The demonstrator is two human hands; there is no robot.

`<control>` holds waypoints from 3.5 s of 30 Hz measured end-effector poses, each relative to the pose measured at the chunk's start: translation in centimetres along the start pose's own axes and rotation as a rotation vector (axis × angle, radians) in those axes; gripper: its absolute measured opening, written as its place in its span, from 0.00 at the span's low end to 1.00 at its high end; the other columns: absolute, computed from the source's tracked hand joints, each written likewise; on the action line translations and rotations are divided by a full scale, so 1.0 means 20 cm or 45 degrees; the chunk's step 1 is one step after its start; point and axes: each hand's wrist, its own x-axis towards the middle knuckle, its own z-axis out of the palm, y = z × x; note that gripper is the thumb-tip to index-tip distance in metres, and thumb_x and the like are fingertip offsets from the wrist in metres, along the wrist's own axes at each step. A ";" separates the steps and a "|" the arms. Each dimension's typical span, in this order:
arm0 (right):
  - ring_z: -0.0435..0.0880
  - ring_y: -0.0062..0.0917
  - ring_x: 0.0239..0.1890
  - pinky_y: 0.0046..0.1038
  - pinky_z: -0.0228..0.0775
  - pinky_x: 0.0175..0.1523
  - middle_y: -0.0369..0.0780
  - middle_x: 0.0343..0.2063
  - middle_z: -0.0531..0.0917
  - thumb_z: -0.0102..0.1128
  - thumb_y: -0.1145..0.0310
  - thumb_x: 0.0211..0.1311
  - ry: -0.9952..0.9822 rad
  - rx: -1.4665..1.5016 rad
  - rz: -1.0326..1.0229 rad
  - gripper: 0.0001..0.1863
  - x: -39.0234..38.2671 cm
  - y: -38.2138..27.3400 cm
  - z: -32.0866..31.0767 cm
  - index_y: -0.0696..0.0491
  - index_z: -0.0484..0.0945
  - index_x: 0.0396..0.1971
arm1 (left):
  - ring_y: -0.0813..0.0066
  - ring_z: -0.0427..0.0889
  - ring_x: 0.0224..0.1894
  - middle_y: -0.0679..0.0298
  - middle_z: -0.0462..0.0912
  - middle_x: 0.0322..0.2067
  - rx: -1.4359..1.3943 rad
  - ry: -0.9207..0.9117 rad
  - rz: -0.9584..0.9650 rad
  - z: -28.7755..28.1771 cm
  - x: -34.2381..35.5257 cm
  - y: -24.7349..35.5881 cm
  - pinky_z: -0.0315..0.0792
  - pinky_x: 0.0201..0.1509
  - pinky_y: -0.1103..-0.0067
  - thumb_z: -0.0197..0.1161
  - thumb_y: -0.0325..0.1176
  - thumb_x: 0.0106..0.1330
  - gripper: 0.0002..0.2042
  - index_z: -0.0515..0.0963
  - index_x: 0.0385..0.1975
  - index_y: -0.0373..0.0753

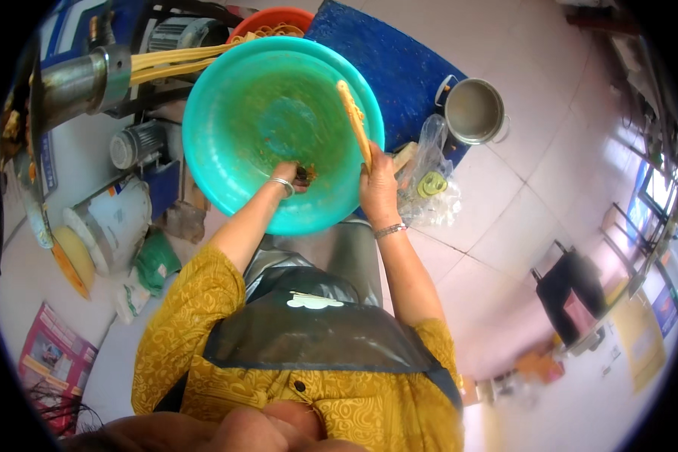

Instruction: The person operates a noodle-making machine by feeding dough into the extruder with a wooden stick and catching the output in a basin. They then clean the workspace with a cloth, wash their hands in a pot, and carry a large basin of finished noodles across the room.

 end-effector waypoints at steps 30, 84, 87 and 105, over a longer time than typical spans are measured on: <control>0.75 0.50 0.33 0.45 0.71 0.34 0.49 0.35 0.69 0.55 0.81 0.51 -0.059 -0.275 0.139 0.33 0.00 0.00 0.05 0.41 0.63 0.58 | 0.50 0.82 0.41 0.47 0.82 0.39 1.877 -0.423 0.849 0.47 -0.14 0.16 0.75 0.47 0.63 0.46 0.34 0.64 0.16 0.82 0.33 0.36; 0.80 0.29 0.38 0.26 0.72 0.45 0.45 0.38 0.80 0.55 0.77 0.61 -0.157 0.259 -0.355 0.23 0.03 -1.08 -0.70 0.54 0.68 0.57 | 0.54 0.77 0.45 0.53 0.80 0.33 0.979 0.780 2.647 -1.25 -2.14 1.43 0.69 0.48 0.63 0.56 0.29 0.60 0.06 0.77 0.27 0.33; 0.82 0.36 0.39 0.29 0.73 0.46 0.48 0.40 0.80 0.56 0.75 0.60 -0.072 0.030 -0.684 0.22 0.01 -1.30 -0.81 0.55 0.70 0.56 | 0.55 0.81 0.37 0.53 0.82 0.34 0.573 0.789 2.419 -1.28 -2.19 1.43 0.73 0.42 0.70 0.55 0.33 0.66 0.10 0.78 0.32 0.33; 0.82 0.40 0.32 0.38 0.74 0.37 0.47 0.29 0.81 0.49 0.64 0.63 -0.411 -0.863 -1.216 0.17 0.25 -2.24 -0.70 0.50 0.75 0.50 | 0.83 0.58 0.12 0.72 0.60 0.12 -1.629 -1.093 0.762 -1.29 -1.81 0.90 0.51 0.13 0.86 0.57 0.33 0.67 0.09 0.70 0.24 0.40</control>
